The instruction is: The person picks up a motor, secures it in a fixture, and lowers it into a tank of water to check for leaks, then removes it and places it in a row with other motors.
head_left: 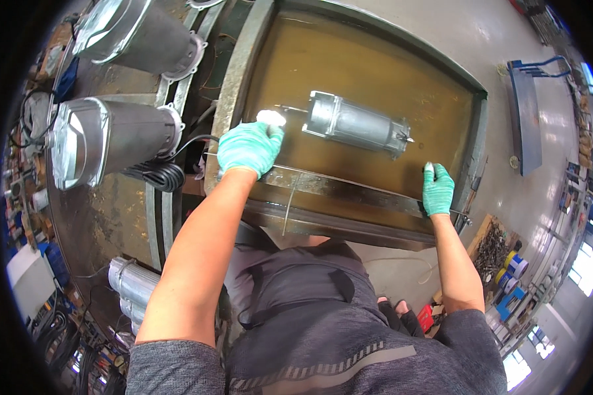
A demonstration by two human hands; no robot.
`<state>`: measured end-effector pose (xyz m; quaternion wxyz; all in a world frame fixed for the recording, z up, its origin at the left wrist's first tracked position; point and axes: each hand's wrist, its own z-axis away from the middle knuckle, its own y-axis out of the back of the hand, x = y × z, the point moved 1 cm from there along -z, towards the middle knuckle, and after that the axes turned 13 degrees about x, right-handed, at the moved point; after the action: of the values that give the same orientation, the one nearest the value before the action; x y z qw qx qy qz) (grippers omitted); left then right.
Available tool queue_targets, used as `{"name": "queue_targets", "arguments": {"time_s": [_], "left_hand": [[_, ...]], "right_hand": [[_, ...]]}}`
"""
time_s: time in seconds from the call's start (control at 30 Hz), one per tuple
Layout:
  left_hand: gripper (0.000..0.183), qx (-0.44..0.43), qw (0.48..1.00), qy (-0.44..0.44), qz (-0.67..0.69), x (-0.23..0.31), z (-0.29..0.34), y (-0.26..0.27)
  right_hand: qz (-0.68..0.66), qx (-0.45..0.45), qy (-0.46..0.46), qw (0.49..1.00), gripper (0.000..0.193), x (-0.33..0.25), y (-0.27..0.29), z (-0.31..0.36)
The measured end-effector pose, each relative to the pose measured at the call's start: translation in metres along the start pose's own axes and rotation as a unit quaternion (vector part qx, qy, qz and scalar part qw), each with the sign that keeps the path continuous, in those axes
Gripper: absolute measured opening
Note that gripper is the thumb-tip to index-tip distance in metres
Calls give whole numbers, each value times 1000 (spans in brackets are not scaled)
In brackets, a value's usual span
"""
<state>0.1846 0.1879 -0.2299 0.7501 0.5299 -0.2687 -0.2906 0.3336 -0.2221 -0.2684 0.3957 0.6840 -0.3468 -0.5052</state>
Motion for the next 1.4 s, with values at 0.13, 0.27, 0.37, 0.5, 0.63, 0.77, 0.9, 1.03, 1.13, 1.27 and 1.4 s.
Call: {"name": "queue_targets", "arguments": {"time_s": [0.13,0.27,0.37,0.5,0.63,0.77,0.9,1.03,1.13,1.27,1.4], "left_hand": [[47,0,1000,-1,6,-2,0,1],[46,-9,999,-10,44,-5,2,5],[47,-46,999,-3,28,-9,-1,-1],[47,-20,998,-6,66,-10,-1,1],[43,-36,995,0,94,-14,-2,-2],[40,19,996,-29,86,-14,1,4],[40,51,991,-54,113,-20,1,-7],[41,13,992,-45,115,-18,0,2],[40,93,987,-62,112,-19,1,-4],[43,8,995,-23,95,-13,2,9],[47,44,993,-6,105,-17,2,-2]], "right_hand": [[6,-15,1,1000,30,5,-4,-1],[-19,-13,-27,999,28,19,-11,2],[-43,-39,-62,996,24,21,-14,1],[12,-124,-6,992,31,-8,-14,-12],[173,-176,155,957,44,-48,-38,-45],[272,-251,226,901,43,-57,-61,-76],[228,-291,228,901,37,-44,-68,-92],[173,-295,237,909,37,-28,-81,-96],[226,-337,169,898,41,-38,-85,-94],[202,-272,182,923,42,-39,-78,-90],[208,-269,181,923,40,-73,-49,-95]]}}
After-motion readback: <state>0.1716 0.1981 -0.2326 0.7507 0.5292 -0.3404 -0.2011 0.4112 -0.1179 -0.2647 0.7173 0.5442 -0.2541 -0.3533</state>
